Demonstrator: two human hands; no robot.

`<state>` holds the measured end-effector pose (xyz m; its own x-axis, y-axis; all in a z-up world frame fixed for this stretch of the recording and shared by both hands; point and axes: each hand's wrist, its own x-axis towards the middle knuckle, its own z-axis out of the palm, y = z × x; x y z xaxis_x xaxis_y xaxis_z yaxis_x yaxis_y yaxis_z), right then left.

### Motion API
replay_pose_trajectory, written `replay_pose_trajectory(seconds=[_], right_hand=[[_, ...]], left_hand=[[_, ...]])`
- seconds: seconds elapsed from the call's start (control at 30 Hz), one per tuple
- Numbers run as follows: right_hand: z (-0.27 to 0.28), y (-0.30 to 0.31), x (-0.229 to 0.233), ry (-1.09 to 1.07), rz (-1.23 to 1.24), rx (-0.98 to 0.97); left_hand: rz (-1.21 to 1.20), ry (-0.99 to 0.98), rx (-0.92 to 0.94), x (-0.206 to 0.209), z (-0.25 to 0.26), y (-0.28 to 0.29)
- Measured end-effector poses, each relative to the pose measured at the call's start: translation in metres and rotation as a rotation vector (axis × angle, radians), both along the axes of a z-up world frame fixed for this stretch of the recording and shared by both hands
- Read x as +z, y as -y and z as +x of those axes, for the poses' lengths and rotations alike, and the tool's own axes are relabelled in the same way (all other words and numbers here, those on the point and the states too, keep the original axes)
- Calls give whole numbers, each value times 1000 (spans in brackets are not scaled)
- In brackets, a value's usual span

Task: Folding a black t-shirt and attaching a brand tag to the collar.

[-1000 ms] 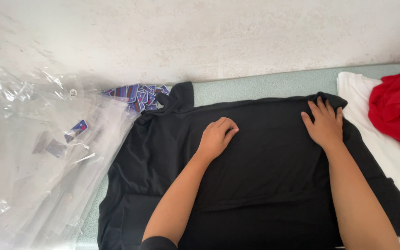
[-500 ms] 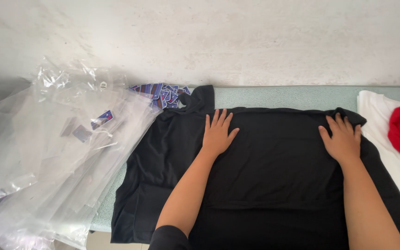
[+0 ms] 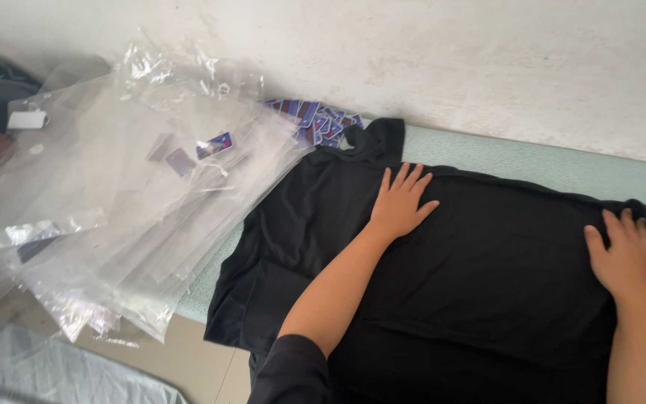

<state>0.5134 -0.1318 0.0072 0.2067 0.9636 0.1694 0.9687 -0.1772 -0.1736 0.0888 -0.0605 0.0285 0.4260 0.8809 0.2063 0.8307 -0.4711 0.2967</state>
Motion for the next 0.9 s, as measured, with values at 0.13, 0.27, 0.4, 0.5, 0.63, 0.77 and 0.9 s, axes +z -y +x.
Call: replay_pose_trajectory(seconds=[0.13,0.27,0.4,0.5,0.63,0.77,0.9], right_hand=[[-9,3,6,21,16,-14],[-18,11,20,-58,-26,-12],[-18,8,20,-52,-7,-3],[2,-1,-3,7,19,-3],[-1,-1,-4,41,30,-10],[-7,2,3,-16,-3,-44],[-18,8,17,-70,-41,-35]], left_hand=[[15,7,11,-1,-1,-1],[-6,38,21,8,3,1],[30,-7,34,3,7,-2],[263,-76,32,0,10,1],[611,7,-66,31,-12,25],[505,224,13,55,-88,45],[204,13,449,-5,-206,36]])
